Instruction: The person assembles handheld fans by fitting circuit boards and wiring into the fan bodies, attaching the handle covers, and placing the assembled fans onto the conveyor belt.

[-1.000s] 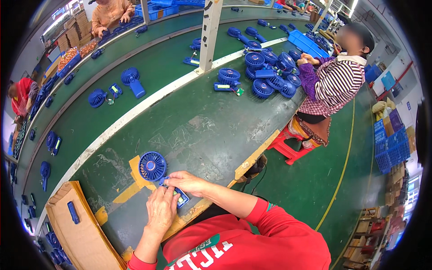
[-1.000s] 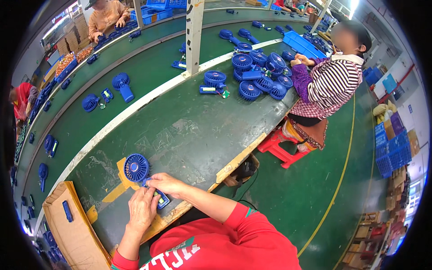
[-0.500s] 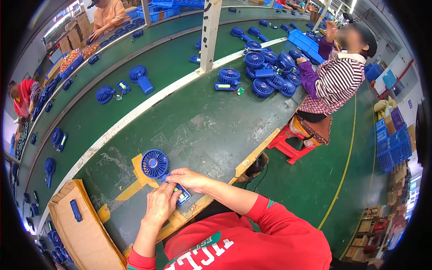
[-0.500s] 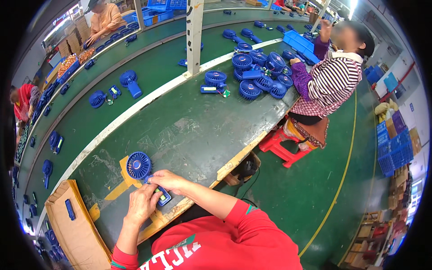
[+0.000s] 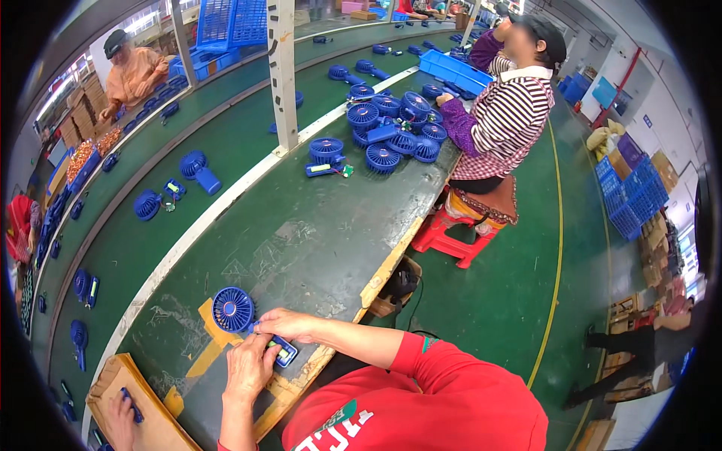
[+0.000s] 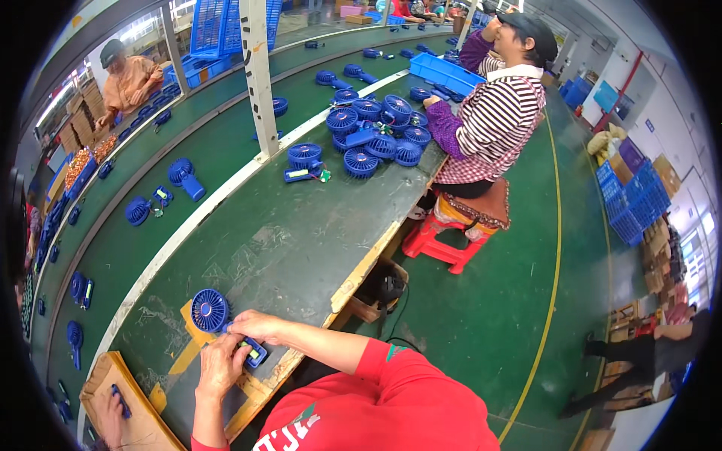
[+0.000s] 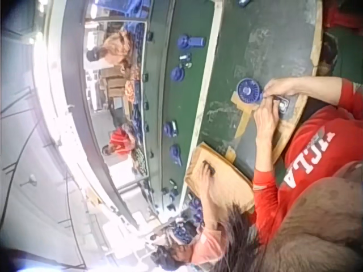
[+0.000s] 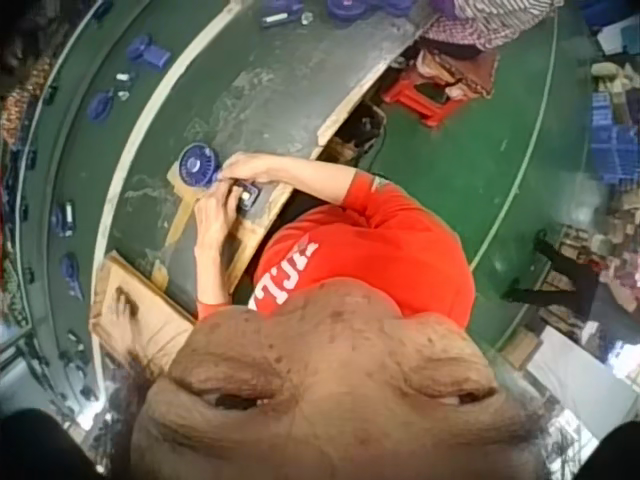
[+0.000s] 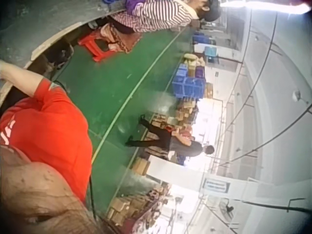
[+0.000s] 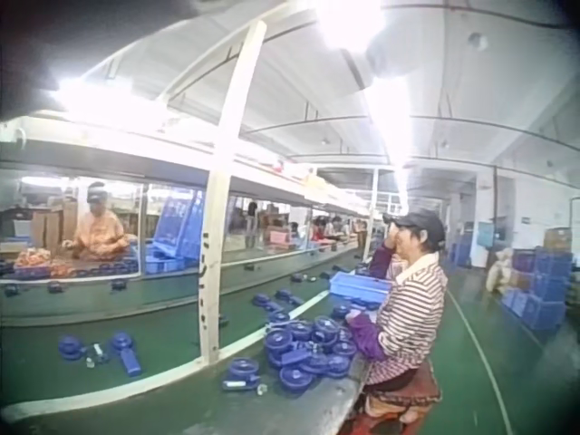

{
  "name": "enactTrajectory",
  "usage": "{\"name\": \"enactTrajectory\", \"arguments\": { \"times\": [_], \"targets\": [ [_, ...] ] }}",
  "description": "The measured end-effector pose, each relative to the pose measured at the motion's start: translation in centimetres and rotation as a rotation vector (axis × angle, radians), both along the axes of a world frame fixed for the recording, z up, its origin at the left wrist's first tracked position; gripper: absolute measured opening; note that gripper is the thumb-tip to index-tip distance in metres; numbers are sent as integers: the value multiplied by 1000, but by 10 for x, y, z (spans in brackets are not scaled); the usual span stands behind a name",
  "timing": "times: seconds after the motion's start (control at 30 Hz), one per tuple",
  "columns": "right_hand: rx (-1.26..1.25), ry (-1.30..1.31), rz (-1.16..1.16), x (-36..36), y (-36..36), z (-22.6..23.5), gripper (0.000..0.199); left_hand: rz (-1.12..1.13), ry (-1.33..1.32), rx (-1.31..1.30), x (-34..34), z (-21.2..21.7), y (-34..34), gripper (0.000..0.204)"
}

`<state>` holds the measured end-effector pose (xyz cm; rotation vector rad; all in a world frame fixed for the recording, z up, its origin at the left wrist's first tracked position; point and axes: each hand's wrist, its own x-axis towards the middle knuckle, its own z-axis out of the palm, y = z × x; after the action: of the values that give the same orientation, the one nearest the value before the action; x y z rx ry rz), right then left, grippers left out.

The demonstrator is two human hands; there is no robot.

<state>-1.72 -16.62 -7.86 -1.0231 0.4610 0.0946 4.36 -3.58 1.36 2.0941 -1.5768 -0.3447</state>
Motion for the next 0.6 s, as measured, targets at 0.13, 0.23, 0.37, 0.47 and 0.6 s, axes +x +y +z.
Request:
{"name": "enactTrajectory", "arguments": {
  "times": [0.13, 0.23, 0.37, 0.47, 0.6],
  "targets": [
    [12, 18, -7, 1, 0, 3, 18, -18, -15, 11, 2, -1, -2, 15],
    [20, 14, -16, 2, 0, 1, 18, -30, -47, -28, 4, -7, -1, 16],
    [7, -1, -7, 3, -2, 0, 18, -22, -117, -70, -1, -11, -2, 15],
    [19, 8, 7, 3, -1, 5, 18, -10, -138, -125, -3, -13, 1, 13],
    [-9, 33, 98, 2, -9, 6, 23, -7, -169, -118, -6, -9, 2, 14]
  ]
}}
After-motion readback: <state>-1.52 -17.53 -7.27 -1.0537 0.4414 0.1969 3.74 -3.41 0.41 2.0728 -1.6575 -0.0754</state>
